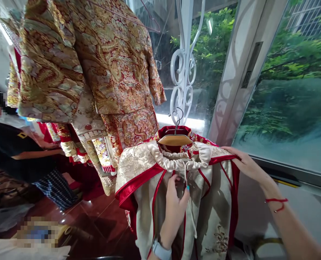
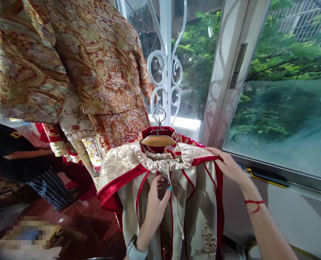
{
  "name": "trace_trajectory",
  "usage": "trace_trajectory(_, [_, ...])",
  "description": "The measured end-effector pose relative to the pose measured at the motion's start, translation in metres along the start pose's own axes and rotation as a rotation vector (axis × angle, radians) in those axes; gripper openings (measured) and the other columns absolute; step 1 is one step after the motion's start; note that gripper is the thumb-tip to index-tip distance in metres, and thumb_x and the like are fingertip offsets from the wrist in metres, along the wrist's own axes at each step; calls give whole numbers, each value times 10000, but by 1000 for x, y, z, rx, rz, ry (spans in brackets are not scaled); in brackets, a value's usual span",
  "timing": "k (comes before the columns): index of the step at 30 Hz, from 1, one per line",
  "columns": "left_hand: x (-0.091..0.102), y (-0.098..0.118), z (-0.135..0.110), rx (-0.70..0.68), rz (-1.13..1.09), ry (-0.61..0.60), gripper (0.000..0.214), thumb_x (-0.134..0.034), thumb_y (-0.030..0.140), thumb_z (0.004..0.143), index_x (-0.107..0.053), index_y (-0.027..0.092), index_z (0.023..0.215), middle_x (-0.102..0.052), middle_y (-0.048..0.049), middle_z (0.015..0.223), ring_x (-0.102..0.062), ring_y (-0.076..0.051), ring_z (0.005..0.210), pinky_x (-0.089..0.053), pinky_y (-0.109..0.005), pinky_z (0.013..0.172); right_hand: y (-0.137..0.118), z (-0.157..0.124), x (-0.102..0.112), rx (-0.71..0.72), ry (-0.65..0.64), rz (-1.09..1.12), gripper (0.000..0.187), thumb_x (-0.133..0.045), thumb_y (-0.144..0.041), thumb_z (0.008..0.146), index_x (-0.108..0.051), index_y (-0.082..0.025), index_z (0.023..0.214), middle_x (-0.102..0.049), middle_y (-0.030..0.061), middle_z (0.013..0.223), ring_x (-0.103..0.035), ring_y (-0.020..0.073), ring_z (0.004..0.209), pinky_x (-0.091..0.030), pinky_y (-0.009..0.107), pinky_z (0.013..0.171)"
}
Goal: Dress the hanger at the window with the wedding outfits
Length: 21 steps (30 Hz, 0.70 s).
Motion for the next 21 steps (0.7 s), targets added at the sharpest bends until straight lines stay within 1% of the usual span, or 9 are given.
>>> trace_trajectory(2, [-9, -3, 6, 78, -54, -23, 335, -561, 283, 853, -532, 192, 1174, -619, -95, 1131, -577, -229, 1050, -432, -377, 938, 2, 4, -2, 2, 17, -7, 444, -387, -255, 879, -600, -215, 1266, -650, 75, 1274, -592, 254, 1194, -452, 407, 1054])
trace_trajectory(6, [-3, -3, 12, 150, -179, -53, 175, -511, 360, 884, -572, 196, 900, -610, -42, 888, -562, -192, 843, -429, -310, 798, -10, -9, -6, 28, -15, -104, 516, -442, -244, 835, -522, -242, 1345, -593, 73, 1323, -545, 261, 1239, -415, 429, 1087])
trace_trajectory(9, [4, -3, 9, 230, -375, -67, 262, -575, 459, 846, -524, 208, 793, -528, 4, 746, -486, -149, 700, -392, -261, 676, -45, -34, -6, 11, 219, -231, 577, -503, -251, 803, -484, -279, 1379, -552, 95, 1308, -516, 309, 1234, -370, 497, 1100])
trace_trajectory(11, [6, -4, 5, 314, -563, -79, 359, -607, 554, 801, -509, 211, 764, -517, 11, 721, -463, -136, 668, -382, -252, 648, -74, -53, -15, -21, 433, -194, 486, -522, -287, 827, -527, -300, 1313, -566, 111, 1249, -542, 323, 1160, -397, 508, 1054])
trace_trajectory(12, [6, -4, 2, 366, -653, -88, 402, -622, 596, 773, -515, 209, 762, -522, 12, 713, -461, -132, 656, -381, -250, 636, -87, -60, -24, -38, 489, -124, 399, -524, -309, 846, -566, -310, 1243, -593, 110, 1193, -568, 317, 1098, -431, 494, 1009])
trace_trajectory(14, [6, -6, -3, 475, -764, -105, 441, -682, 617, 710, -563, 200, 787, -523, 21, 686, -452, -118, 628, -363, -233, 596, -104, -68, -53, -113, 416, 91, 252, -514, -364, 882, -624, -306, 1100, -648, 102, 1056, -618, 292, 943, -507, 438, 867])
trace_trajectory(16, [8, -8, -9, 553, -773, -122, 440, -758, 567, 659, -637, 186, 843, -524, 30, 674, -446, -102, 614, -348, -215, 572, -110, -67, -89, -228, 192, 320, 263, -493, -432, 908, -651, -276, 1049, -675, 94, 967, -640, 265, 831, -532, 384, 746])
trace_trajectory(18, [10, -8, -14, 582, -756, -140, 451, -806, 521, 623, -690, 178, 891, -547, 26, 688, -462, -97, 619, -364, -209, 578, -112, -62, -118, -316, 3, 480, 340, -488, -492, 916, -661, -241, 1068, -685, 92, 955, -649, 252, 831, -528, 354, 738])
trace_trajectory(21, [14, -8, -21, 580, -766, -132, 456, -846, 501, 574, -704, 167, 852, -585, 14, 708, -480, -94, 615, -389, -214, 591, -114, -47, -142, -342, -75, 611, 400, -507, -542, 904, -659, -213, 1073, -685, 77, 910, -650, 242, 850, -521, 331, 756])
Point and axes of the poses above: each hand's wrist, its own z-axis towards the middle knuckle, its own x-axis out of the back of the hand, y = z × x, the point moved 4 cm from there along z, towards the middle knuckle
